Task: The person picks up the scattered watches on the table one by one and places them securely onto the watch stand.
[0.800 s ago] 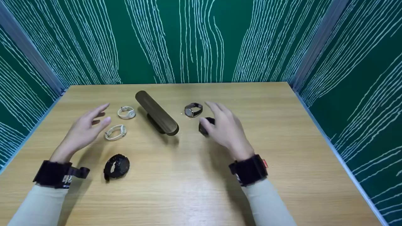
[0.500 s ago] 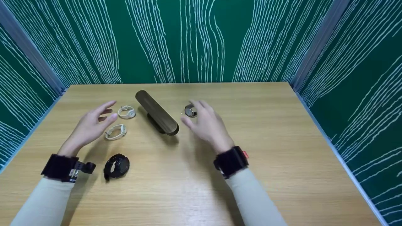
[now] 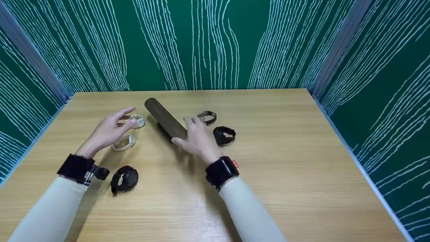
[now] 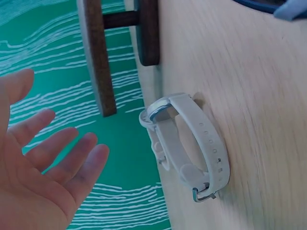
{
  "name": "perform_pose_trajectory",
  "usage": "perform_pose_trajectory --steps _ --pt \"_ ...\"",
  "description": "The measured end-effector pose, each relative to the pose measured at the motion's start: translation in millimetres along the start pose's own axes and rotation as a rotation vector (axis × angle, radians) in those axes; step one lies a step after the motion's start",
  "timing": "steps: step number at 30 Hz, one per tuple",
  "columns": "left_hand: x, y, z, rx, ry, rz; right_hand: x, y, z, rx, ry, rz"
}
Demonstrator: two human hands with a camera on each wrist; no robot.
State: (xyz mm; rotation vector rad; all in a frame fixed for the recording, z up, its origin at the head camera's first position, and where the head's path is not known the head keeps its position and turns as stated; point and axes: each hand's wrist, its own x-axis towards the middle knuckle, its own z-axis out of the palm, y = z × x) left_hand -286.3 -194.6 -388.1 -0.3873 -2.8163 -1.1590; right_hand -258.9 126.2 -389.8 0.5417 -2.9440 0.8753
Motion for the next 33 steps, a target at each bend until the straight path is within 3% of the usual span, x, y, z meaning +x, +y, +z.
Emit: perform_pose_trajectory --steps 9,18,25,33 --pt "6.1 -3.3 2.8 -0.011 -0.034 0.0 5.1 -3 12 0.013 -0.011 -0.01" --pt "8.9 -6.5 3.3 0.022 -0.046 0.037 4.7 -6 10 0.021 0.001 -0.063" --pt "9.2 -5.2 3.5 0.021 -0.05 0.008 2.9 -4 7 0.006 -0.009 -0.087" --pt "9.7 -3.7 5.5 0.02 -0.039 0.025 -0.6 0 0 -0.029 -0.014 -0.147"
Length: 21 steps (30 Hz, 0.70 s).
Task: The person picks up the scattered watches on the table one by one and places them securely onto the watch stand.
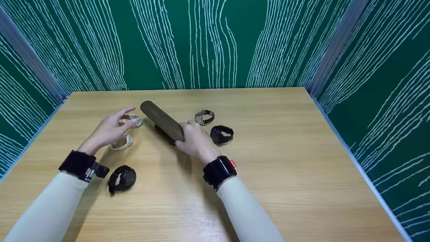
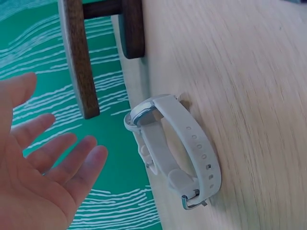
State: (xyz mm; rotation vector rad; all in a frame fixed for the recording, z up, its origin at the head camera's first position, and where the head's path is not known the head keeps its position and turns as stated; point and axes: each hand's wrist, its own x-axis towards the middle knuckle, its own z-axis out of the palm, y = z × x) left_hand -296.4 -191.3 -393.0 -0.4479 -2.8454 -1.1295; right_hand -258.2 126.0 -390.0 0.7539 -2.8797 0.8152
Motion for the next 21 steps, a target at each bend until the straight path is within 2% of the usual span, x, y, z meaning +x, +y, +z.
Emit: perform_pose_trajectory --steps 7,16,21 --pt "3.7 -0.2 1.6 0.003 0.002 -0.013 -3.0 3 -3 0.011 -0.008 -0.043" --pt "9.2 -1.8 4.1 0.02 -0.003 0.006 -8.6 6 -10 -0.003 -0.069 -0.025" --pt "9.3 -2.2 5.8 0.016 -0.013 0.002 -10.8 9 -12 -0.007 -0.084 -0.045"
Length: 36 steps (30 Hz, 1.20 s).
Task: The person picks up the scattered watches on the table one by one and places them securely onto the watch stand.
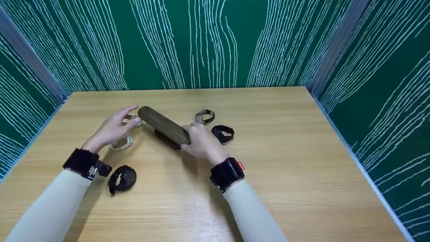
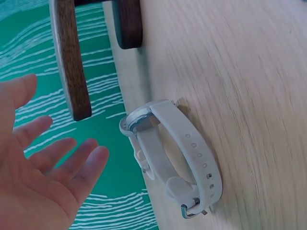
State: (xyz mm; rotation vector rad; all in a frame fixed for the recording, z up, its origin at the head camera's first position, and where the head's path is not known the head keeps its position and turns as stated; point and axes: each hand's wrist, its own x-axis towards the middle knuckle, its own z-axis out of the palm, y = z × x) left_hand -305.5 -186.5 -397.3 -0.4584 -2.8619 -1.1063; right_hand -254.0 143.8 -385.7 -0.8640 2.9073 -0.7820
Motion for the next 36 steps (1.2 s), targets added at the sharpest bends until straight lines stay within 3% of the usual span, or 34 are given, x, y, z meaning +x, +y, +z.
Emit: perform_pose_trajectory --steps 8,17,27,36 --pt "-0.2 4.0 1.7 0.004 -0.017 -0.029 -5.1 4 -5 -0.016 -0.009 -0.049" --pt "-0.9 7.7 5.5 -0.012 -0.058 0.003 -9.0 11 -10 -0.021 -0.015 -0.101" --pt "-5.1 7.7 7.2 0.004 -0.074 0.037 -12.6 17 -14 -0.018 -0.038 -0.07" --pt "-14.1 11.5 7.1 0.082 -0.09 0.022 -14.3 24 -16 -0.023 -0.028 -0.066"
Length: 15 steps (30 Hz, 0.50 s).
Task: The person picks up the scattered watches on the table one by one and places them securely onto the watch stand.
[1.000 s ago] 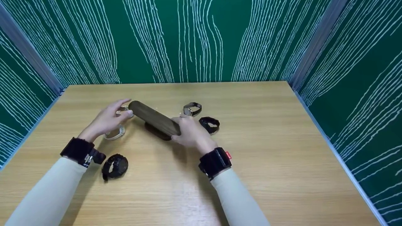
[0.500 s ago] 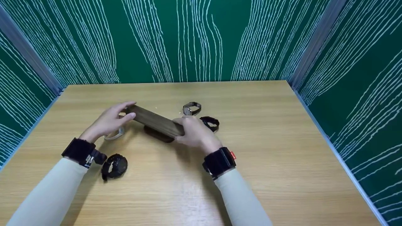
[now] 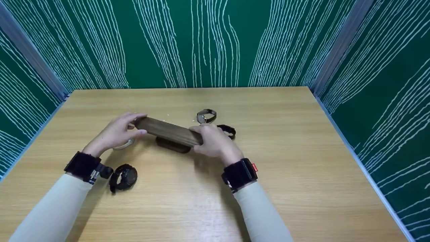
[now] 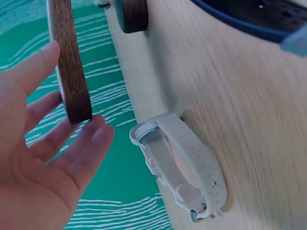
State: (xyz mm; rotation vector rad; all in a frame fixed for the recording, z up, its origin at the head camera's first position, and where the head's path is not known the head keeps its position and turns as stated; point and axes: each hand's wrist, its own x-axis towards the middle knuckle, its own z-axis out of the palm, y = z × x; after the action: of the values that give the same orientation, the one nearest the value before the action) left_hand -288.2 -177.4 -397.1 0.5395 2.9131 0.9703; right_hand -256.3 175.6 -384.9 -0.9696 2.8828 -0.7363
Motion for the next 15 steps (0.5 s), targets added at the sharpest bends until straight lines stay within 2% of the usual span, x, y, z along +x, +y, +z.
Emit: perform_pose_trajectory --steps 9,15 --pt "-9.3 7.4 1.4 0.044 0.016 0.031 -2.0 9 -1 0.067 -0.001 0.044" --pt "-15.3 11.3 3.4 0.071 0.027 0.034 -3.8 14 -2 0.074 0.003 0.057"
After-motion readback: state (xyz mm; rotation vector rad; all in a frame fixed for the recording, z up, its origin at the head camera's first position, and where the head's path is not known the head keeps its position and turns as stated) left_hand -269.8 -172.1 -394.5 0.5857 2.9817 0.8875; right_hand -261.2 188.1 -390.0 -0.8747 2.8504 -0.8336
